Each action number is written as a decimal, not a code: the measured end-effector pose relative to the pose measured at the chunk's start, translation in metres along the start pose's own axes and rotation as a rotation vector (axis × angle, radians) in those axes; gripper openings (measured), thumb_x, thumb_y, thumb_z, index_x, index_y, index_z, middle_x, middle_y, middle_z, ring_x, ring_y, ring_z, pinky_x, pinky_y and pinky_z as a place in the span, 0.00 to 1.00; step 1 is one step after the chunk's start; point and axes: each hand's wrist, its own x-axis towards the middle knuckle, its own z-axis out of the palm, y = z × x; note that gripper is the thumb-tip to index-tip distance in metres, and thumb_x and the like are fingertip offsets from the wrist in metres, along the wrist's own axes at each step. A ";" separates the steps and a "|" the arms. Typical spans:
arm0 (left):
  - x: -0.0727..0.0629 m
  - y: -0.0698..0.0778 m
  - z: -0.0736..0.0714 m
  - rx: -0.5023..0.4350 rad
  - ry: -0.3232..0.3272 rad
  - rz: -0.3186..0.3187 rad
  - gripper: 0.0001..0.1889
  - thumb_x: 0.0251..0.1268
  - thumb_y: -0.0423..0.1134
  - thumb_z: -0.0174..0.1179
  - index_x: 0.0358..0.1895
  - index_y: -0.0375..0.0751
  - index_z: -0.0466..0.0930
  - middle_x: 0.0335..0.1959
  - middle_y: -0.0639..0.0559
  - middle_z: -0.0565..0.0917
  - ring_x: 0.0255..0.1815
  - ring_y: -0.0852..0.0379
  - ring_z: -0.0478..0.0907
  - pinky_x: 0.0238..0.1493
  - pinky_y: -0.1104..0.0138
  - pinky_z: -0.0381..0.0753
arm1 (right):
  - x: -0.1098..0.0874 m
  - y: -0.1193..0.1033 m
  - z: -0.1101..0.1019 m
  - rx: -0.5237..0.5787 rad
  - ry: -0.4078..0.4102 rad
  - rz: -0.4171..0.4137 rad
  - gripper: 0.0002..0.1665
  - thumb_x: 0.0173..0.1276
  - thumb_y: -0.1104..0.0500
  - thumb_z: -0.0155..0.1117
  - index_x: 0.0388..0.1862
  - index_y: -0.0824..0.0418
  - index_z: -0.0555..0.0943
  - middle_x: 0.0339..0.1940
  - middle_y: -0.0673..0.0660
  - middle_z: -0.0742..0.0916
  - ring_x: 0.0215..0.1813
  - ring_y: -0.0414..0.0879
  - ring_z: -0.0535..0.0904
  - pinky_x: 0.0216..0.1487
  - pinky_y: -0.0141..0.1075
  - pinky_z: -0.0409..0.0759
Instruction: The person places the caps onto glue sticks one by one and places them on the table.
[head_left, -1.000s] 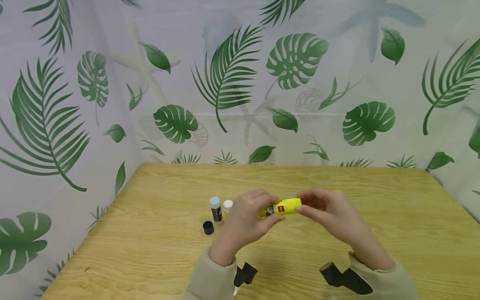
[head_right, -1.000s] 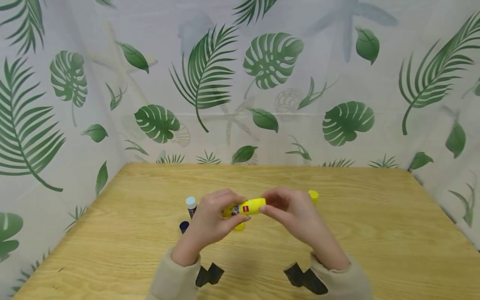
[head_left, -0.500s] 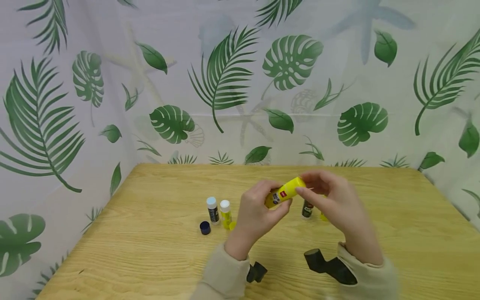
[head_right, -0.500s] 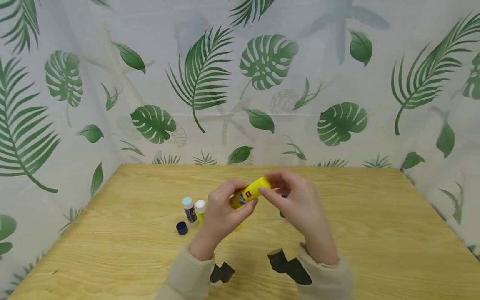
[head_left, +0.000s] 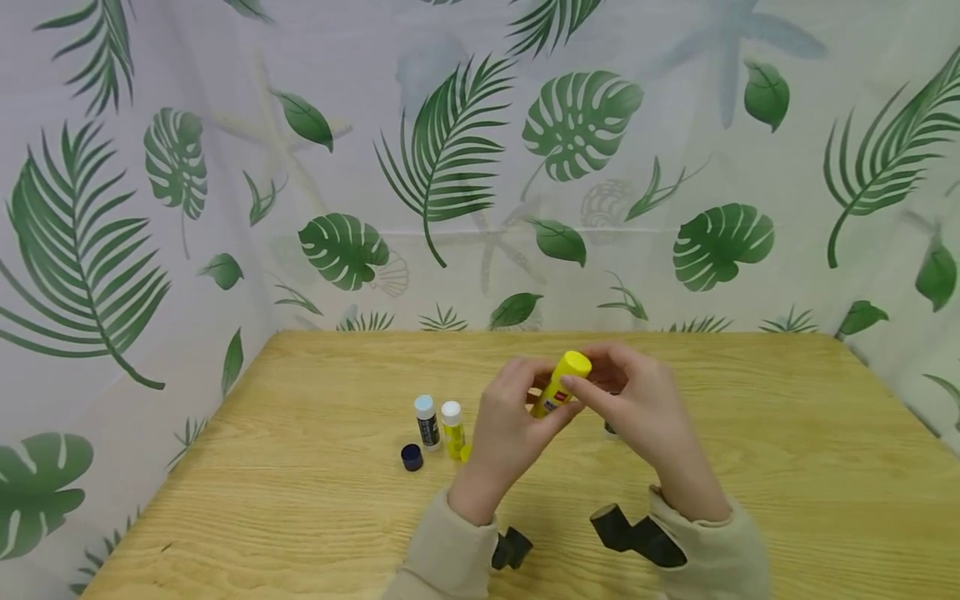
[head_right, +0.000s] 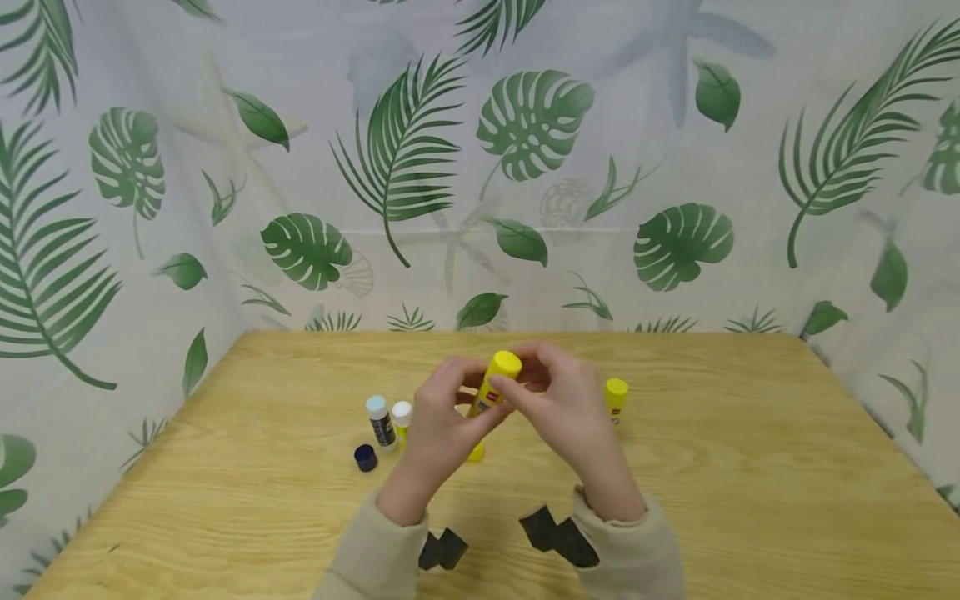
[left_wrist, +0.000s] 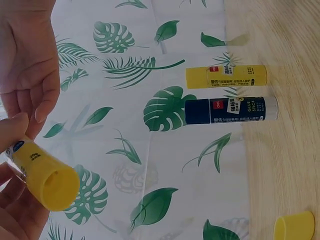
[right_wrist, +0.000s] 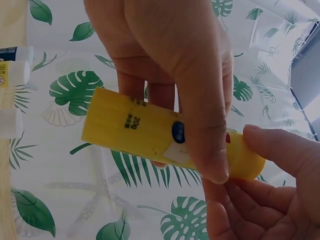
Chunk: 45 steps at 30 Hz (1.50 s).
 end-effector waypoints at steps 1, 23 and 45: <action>0.000 0.000 -0.001 0.000 -0.012 -0.006 0.16 0.47 0.37 0.67 0.40 0.38 0.75 0.35 0.50 0.76 0.34 0.60 0.74 0.32 0.77 0.73 | 0.000 0.000 0.001 0.002 0.001 -0.002 0.20 0.57 0.57 0.65 0.43 0.69 0.76 0.35 0.60 0.82 0.33 0.48 0.79 0.33 0.34 0.77; 0.001 -0.014 -0.041 0.224 -0.416 -0.319 0.13 0.54 0.44 0.62 0.40 0.41 0.77 0.35 0.52 0.79 0.34 0.59 0.76 0.34 0.70 0.74 | 0.008 0.020 0.001 -0.118 0.000 0.013 0.18 0.56 0.61 0.64 0.43 0.70 0.75 0.37 0.63 0.82 0.39 0.55 0.79 0.41 0.46 0.75; 0.000 -0.014 -0.048 0.255 -0.444 -0.335 0.14 0.54 0.44 0.62 0.40 0.40 0.77 0.32 0.53 0.79 0.32 0.60 0.75 0.33 0.72 0.73 | 0.028 0.062 0.032 -0.210 -0.144 0.091 0.13 0.55 0.67 0.63 0.40 0.71 0.76 0.38 0.64 0.80 0.40 0.57 0.77 0.38 0.45 0.77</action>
